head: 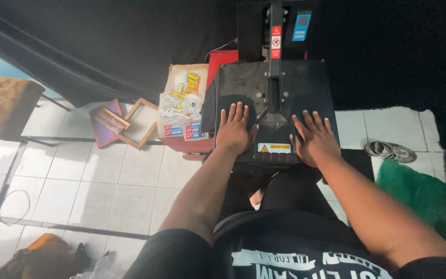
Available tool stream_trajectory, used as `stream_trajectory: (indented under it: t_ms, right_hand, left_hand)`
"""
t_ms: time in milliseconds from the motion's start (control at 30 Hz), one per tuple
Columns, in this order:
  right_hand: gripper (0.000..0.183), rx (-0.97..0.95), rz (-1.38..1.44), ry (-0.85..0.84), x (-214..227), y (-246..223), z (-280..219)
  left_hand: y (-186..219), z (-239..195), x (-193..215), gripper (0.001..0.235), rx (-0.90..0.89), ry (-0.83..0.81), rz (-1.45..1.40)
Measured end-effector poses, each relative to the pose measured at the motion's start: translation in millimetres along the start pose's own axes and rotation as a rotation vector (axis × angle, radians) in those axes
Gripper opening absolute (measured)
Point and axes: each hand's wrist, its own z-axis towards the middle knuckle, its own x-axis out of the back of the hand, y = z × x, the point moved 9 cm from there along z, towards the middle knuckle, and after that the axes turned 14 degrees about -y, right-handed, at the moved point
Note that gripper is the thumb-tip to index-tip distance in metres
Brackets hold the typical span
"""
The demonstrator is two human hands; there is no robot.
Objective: The person operates a heat press machine to apply a design onto a black t-shirt. They repeatedly lower the press, hold it down, and then lift it to check the transfer of the 'KELOMPOK TANI' logo onto the garment.
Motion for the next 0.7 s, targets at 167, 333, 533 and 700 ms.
stream_trajectory:
  t_ms: [167, 333, 533, 700]
  right_hand:
    - [0.061, -0.012, 0.04, 0.009, -5.2, 6.4, 3.4]
    - [0.064, 0.001, 0.033, 0.02, -8.5, 6.7, 4.0]
    - [0.064, -0.022, 0.047, -0.051, -1.8, 5.2, 3.7]
    - [0.064, -0.045, 0.035, -0.085, -0.2, 4.7, 3.4]
  left_hand:
    - [19.2, -17.1, -26.1, 0.08, -0.189, 0.216, 0.168]
    - [27.8, -55.8, -80.9, 0.079, -0.518, 0.472, 0.242]
    - [-43.4, -60.8, -47.3, 0.066, -0.297, 0.552, 0.169]
    - [4.8, -83.8, -63.4, 0.068, -0.334, 0.982, 0.276]
